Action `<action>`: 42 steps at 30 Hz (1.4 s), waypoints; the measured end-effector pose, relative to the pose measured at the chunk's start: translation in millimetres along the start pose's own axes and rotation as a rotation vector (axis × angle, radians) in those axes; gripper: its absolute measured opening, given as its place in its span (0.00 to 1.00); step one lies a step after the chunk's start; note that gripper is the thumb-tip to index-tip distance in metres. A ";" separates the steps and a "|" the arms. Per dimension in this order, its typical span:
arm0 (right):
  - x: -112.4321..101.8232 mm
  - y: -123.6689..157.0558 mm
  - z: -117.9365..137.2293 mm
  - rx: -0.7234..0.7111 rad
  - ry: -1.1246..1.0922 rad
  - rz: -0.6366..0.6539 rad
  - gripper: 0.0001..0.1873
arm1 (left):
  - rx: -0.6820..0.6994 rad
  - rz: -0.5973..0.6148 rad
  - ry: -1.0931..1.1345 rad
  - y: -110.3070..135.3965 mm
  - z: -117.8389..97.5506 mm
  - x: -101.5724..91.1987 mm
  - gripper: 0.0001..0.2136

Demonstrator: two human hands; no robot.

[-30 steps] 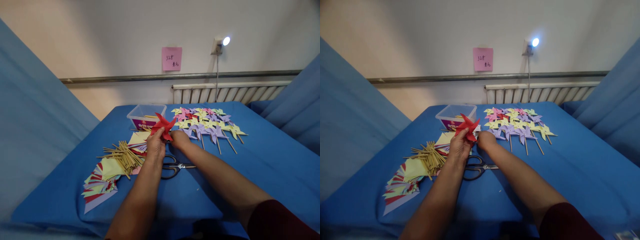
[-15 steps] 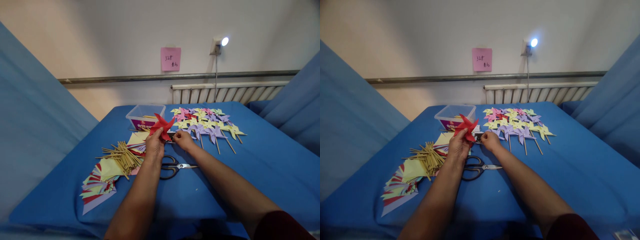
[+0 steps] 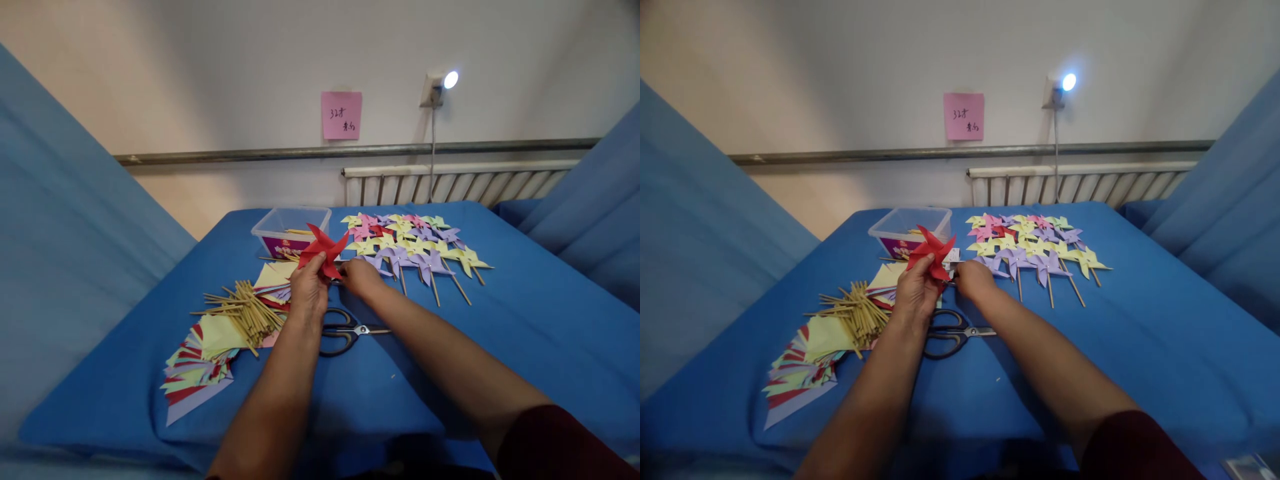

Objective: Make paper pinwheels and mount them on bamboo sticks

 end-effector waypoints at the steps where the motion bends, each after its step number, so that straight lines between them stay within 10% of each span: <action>1: 0.3 -2.3 2.9 -0.007 0.020 0.014 0.09 | -0.001 -0.006 0.002 -0.3 0.0 -0.2 0.10; 42: 12.0 -11.7 8.3 -0.132 0.131 0.185 0.15 | -0.022 -0.017 0.017 -2.0 2.0 -0.9 0.12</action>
Point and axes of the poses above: each hand's wrist, its own y-axis away from the middle knuckle, its own x-axis out of the palm, z = x × y, the point moved 4 cm from there along -y, towards the middle knuckle, and after that the axes turned 14 degrees about -z, right-handed, at the moved point
